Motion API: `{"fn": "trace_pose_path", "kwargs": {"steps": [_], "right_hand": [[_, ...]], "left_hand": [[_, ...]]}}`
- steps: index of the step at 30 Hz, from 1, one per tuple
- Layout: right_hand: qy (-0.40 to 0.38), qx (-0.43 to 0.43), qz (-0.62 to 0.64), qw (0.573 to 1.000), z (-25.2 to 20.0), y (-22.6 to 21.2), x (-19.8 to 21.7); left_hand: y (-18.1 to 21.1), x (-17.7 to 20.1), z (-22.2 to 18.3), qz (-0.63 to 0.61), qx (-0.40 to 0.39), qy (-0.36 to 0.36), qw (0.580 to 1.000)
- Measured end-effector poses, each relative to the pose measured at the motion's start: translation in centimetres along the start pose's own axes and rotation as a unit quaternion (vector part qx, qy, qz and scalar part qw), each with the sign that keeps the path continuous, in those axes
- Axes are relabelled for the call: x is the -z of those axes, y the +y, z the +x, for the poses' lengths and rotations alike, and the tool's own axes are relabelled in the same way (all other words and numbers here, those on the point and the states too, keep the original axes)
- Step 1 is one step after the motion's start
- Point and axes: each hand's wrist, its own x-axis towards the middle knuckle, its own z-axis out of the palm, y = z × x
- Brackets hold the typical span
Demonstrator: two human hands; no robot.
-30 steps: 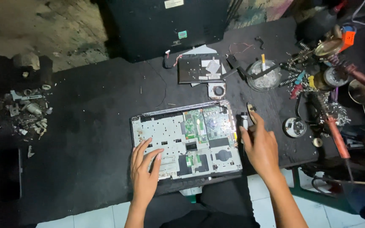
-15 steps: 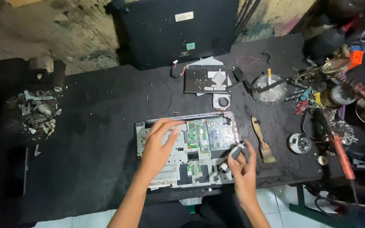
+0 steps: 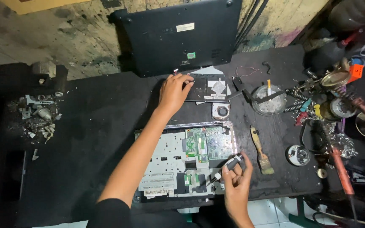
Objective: Disassembling and inspecting internal components of a laptop on a repair bench using a screwdriver.
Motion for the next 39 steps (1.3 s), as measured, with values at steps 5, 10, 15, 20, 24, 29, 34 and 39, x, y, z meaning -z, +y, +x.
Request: {"fn": "trace_pose_path", "kwargs": {"steps": [5, 10, 15, 20, 24, 29, 34, 39], "right_hand": [[-0.005, -0.007, -0.010, 1.000, 0.0, 0.3, 0.2], [0.005, -0.019, -0.008, 1.000, -0.3, 1.1, 0.6], [0.038, 0.036, 0.062, 0.997, 0.2, 0.9, 0.0], [0.048, 0.042, 0.072, 0.995, 0.4, 1.3, 0.2], [0.036, 0.034, 0.061, 0.997, 0.2, 0.6, 0.2], [0.015, 0.035, 0.060, 0.997, 0.1, 0.6, 0.3], [0.008, 0.035, 0.063, 0.997, 0.1, 0.0, 0.3], [-0.008, 0.046, 0.070, 0.996, 0.1, 0.2, 0.4]], "left_hand": [[-1.0, -2.2, 1.5, 0.038, -0.007, 0.013, 0.999], [-0.4, -2.7, 1.2, 0.036, 0.012, 0.000, 0.999], [-1.1, -3.9, 2.2, 0.081, -0.012, 0.034, 0.996], [-1.4, -4.0, 2.1, 0.064, -0.007, 0.022, 0.998], [-0.9, -3.6, 2.1, 0.046, -0.012, 0.020, 0.999], [-0.6, -3.4, 1.9, 0.034, 0.003, 0.002, 0.999], [0.6, -1.8, 0.7, -0.028, 0.027, 0.016, 0.999], [1.5, 0.9, -1.3, -0.110, -0.027, 0.066, 0.991]]}}
